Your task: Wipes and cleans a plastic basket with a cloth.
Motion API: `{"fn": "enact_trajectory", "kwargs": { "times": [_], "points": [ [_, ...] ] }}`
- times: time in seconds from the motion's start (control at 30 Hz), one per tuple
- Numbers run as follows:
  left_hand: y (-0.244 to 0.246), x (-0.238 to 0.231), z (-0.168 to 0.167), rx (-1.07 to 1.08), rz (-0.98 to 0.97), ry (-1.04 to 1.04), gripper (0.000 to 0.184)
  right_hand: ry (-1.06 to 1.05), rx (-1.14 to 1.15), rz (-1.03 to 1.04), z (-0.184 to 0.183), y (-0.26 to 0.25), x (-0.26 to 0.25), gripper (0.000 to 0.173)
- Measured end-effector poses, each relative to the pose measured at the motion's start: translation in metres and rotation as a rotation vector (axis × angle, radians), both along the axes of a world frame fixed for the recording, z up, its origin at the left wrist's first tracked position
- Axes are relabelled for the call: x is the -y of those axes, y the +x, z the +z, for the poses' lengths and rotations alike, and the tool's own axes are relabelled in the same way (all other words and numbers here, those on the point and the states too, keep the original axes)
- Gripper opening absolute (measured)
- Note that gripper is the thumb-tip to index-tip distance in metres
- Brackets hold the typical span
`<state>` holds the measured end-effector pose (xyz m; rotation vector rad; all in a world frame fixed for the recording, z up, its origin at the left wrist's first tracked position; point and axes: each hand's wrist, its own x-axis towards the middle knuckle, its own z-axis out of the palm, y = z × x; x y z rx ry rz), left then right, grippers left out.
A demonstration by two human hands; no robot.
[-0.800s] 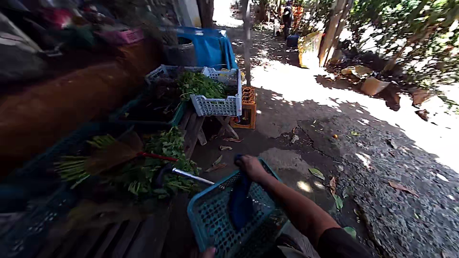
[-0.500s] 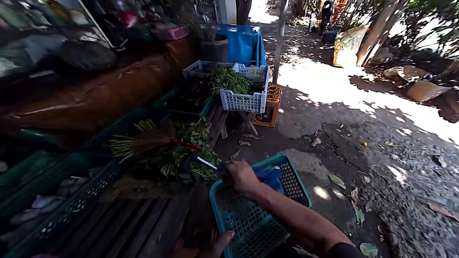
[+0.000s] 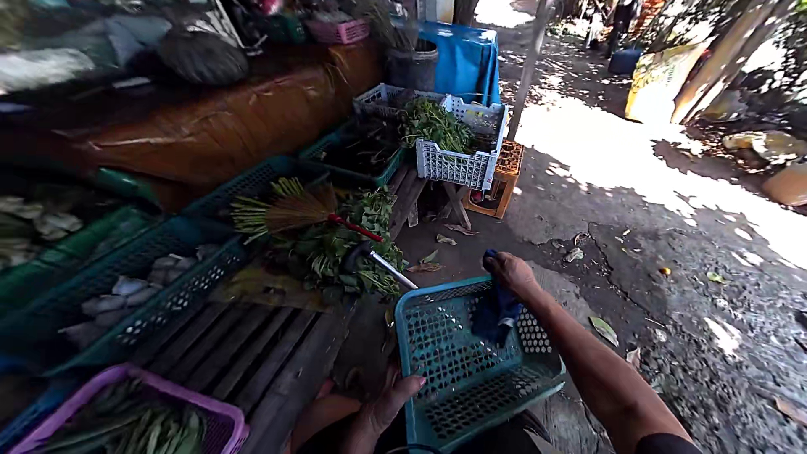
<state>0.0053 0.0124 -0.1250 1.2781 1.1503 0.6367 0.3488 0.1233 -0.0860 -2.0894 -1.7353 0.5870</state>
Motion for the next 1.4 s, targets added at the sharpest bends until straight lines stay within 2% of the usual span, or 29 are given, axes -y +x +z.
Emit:
{"fn": "enact_trajectory", "kwargs": {
  "times": [0.1,0.2,0.27,0.37,0.4,0.47,0.53,0.57,0.63,0.7,0.87,1.0,1.1,1.17,1.3,1.37,1.4],
  "points": [
    [0.000,-0.005,0.005,0.046,-0.008,0.021,0.099,0.137,0.030,0.282,0.026,-0.022,0.006,0.054],
    [-0.005,0.000,0.003,0.046,0.004,0.070,0.100,0.273,0.134,0.571,0.030,-0.053,0.008,0.061],
    [-0.009,0.003,0.003,0.062,0.041,0.095,0.106,0.258,0.212,0.637,0.034,-0.064,0.007,0.050],
    [-0.016,0.001,0.010,0.255,0.061,0.254,0.127,0.273,0.148,0.553,0.043,-0.059,0.003,0.044],
    [-0.019,-0.003,0.009,0.354,0.065,0.333,0.127,0.284,0.104,0.507,0.047,-0.053,0.001,0.046],
    [-0.030,-0.011,0.001,0.470,0.077,0.488,0.116,0.293,0.015,0.422,0.055,-0.045,-0.001,0.048],
    [-0.032,-0.010,0.002,0.463,0.168,0.595,0.108,0.302,-0.056,0.337,0.062,-0.042,-0.003,0.048],
    [-0.028,-0.006,0.012,0.458,0.248,0.616,0.110,0.288,-0.089,0.298,0.066,-0.043,-0.003,0.047],
    [-0.017,-0.001,0.031,0.463,0.380,0.610,0.113,0.261,-0.140,0.234,0.068,-0.047,-0.006,0.047],
    [-0.007,-0.004,0.049,0.450,0.487,0.550,0.107,0.252,-0.185,0.197,0.064,-0.052,-0.010,0.047],
    [-0.011,-0.024,0.068,0.439,0.395,0.452,0.082,0.262,-0.328,0.109,0.039,-0.052,-0.013,0.044],
    [-0.005,-0.028,0.064,0.390,0.349,0.474,0.083,0.474,-0.528,-0.112,0.014,-0.041,-0.012,0.036],
    [0.007,-0.030,0.056,0.347,0.380,0.494,0.090,0.724,-0.549,-0.186,0.032,-0.045,-0.006,0.031],
    [0.015,-0.030,0.055,0.317,0.399,0.490,0.090,0.849,-0.490,-0.033,0.058,-0.065,0.008,0.031],
    [0.028,-0.027,0.064,0.210,0.327,0.562,0.088,1.070,-0.282,0.511,0.087,-0.137,0.038,0.032],
    [0.033,-0.024,0.066,0.187,0.268,0.694,0.069,1.130,-0.159,0.732,0.091,-0.170,0.044,0.035],
    [0.033,-0.022,0.065,0.184,0.254,0.736,0.060,1.163,-0.100,0.776,0.091,-0.178,0.041,0.036]
  ]
}}
